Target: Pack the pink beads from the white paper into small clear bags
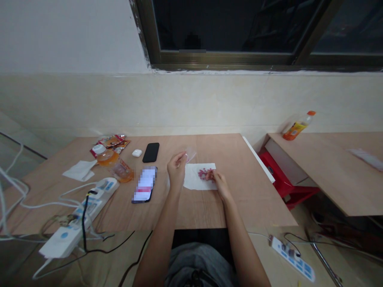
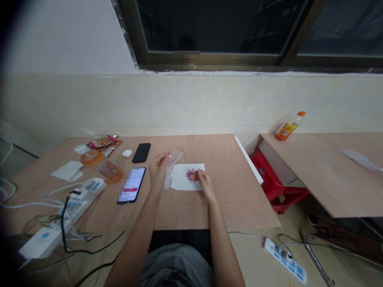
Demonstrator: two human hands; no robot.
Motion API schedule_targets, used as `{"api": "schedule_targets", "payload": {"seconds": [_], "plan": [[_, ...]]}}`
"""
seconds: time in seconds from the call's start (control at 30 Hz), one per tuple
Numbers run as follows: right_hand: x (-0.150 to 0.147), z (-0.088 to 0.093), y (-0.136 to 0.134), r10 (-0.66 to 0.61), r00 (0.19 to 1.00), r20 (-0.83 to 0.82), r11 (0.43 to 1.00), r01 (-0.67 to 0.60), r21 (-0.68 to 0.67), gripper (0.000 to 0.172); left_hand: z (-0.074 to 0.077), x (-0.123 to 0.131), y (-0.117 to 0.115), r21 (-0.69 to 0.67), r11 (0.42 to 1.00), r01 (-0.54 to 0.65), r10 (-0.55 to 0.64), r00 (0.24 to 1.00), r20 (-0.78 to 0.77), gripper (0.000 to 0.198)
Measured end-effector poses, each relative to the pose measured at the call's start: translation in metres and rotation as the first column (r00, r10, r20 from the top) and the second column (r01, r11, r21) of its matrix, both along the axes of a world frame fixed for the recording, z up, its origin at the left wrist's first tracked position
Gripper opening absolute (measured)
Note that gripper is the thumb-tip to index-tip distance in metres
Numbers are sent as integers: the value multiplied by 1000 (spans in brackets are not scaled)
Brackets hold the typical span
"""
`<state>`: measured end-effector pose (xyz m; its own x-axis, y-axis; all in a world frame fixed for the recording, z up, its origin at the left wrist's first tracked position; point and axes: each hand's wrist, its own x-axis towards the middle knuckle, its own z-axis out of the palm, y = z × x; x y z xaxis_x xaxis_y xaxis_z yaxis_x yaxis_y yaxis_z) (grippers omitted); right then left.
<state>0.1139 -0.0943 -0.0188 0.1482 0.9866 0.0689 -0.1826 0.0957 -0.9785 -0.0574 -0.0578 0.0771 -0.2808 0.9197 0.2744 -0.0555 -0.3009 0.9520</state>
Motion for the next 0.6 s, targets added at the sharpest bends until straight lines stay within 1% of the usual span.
{"api": "schedule_targets", "payload": {"seconds": [0.07,0.13,0.2,0.27,0.33,0.43,0.6], "plan": [[-1,3,4,-38,999,-23,998,39,44,50,-3,0,-6,-49,999,13,-8,996,92,25],[-3,6,4,-88,994,-71,995,90,34,48,-6,0,-12,-98,994,40,-20,980,198,27],[-5,8,-1,-111,989,-101,994,109,-23,45,-10,0,-19,-143,987,73,-26,953,303,31],[-9,10,-9,-86,991,-100,992,76,-100,44,-13,1,-28,-182,978,102,-25,924,381,35],[-15,13,-17,-32,995,-95,990,19,-138,45,-15,1,-37,-218,969,119,-16,906,424,36],[-25,18,-26,54,994,-95,992,-65,-112,42,-17,-1,-47,-253,957,142,-13,892,451,37],[-41,24,-29,34,989,-144,992,-51,-116,36,-15,-7,-54,-255,953,164,-18,870,492,35]]}}
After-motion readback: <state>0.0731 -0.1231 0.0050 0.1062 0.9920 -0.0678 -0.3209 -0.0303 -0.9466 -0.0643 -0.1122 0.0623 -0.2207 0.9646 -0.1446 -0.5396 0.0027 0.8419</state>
